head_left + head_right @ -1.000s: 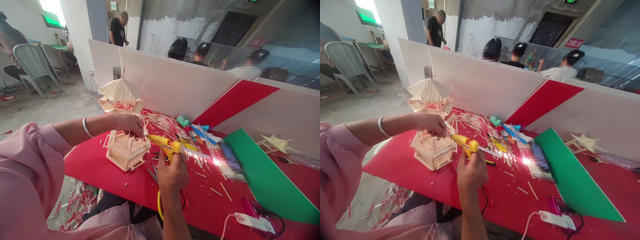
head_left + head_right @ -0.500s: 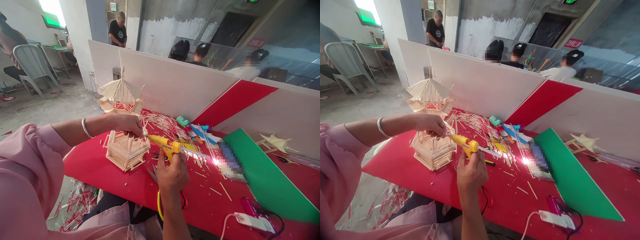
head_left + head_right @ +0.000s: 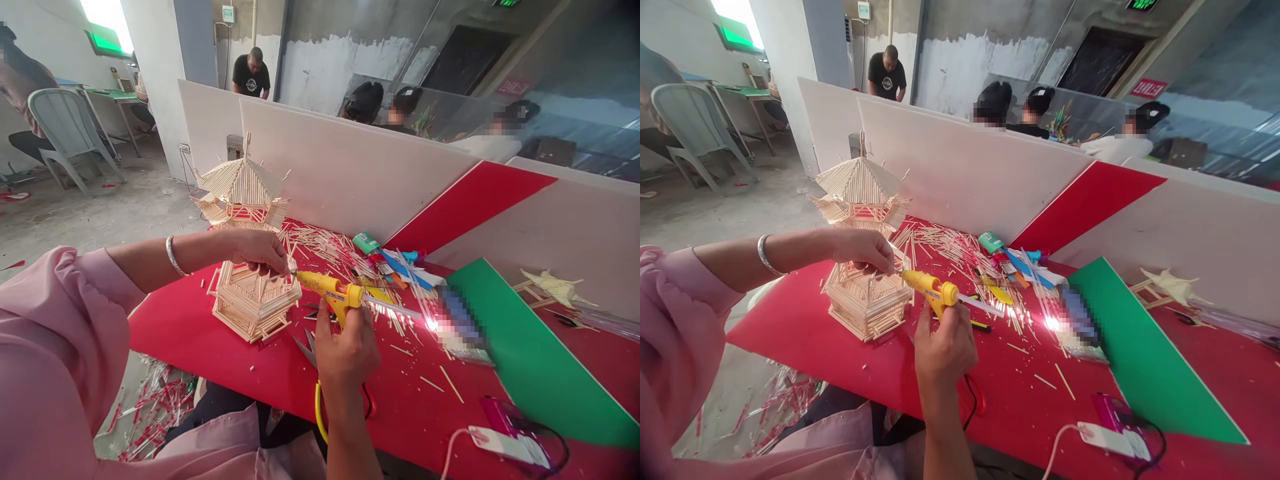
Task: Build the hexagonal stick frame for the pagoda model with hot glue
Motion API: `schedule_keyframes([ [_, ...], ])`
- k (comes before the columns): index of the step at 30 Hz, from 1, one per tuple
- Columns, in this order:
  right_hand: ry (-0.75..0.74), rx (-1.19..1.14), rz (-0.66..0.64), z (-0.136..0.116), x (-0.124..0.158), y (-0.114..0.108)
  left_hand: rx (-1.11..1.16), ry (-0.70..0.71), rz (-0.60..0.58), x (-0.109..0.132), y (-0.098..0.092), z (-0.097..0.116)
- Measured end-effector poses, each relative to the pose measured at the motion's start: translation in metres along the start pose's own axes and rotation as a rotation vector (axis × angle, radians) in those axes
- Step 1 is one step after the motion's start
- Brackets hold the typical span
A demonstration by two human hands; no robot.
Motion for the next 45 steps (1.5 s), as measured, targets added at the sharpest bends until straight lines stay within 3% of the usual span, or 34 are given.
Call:
schedule_keyframes([
  [6, 0.008, -0.004, 0.008, 0.000, 0.000, -0.001, -0.028, 0.010, 0.002, 0.000, 0.001, 0.000],
  [9, 0.030, -0.028, -0.017, 0.000, 0.001, -0.002, -0.099, 0.019, 0.058, 0.002, -0.002, 0.000],
  [13, 0.186, -0.140, -0.121, 0.008, 0.002, -0.007, -0.288, 0.046, 0.338, 0.016, -0.009, 0.006],
  [16, 0.399, -0.348, -0.326, 0.021, 0.004, -0.014, -0.452, 0.129, 0.614, 0.044, -0.004, 0.012],
  [20, 0.610, -0.514, -0.619, 0.053, 0.013, -0.029, -0.599, 0.279, 0.873, 0.093, 0.037, 0.012],
  [22, 0.644, -0.426, -0.668, 0.077, 0.022, -0.038, -0.593, 0.378, 0.898, 0.108, 0.072, 0.005],
  [23, 0.654, -0.369, -0.673, 0.091, 0.029, -0.042, -0.559, 0.398, 0.854, 0.109, 0.092, -0.002],
  [25, 0.684, -0.270, -0.670, 0.120, 0.045, -0.048, -0.478, 0.411, 0.664, 0.095, 0.133, -0.017],
  [28, 0.712, -0.146, -0.675, 0.159, 0.071, -0.051, -0.475, 0.417, 0.313, 0.039, 0.187, -0.036],
  [30, 0.683, -0.049, -0.690, 0.175, 0.084, -0.047, -0.606, 0.338, 0.292, -0.007, 0.207, -0.043],
  [33, 0.644, 0.046, -0.689, 0.185, 0.095, -0.038, -0.800, 0.185, 0.307, -0.067, 0.214, -0.045],
  [36, 0.643, 0.089, -0.673, 0.185, 0.101, -0.028, -0.844, 0.182, 0.288, -0.103, 0.208, -0.041],
  [40, 0.640, 0.104, -0.680, 0.184, 0.107, -0.016, -0.860, 0.208, 0.247, -0.122, 0.200, -0.043],
  [45, 0.622, 0.053, -0.687, 0.185, 0.112, -0.009, -0.789, 0.290, 0.295, -0.125, 0.201, -0.053],
])
Point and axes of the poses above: each hand's wrist, its own x-axis away from the middle knuckle, its own y-axis out of the palm, z = x × y, the point moved 2 cm from there along -x, towards the middle knuckle, and after that the axes turned 1 degree about y, right-handed, at the moved point
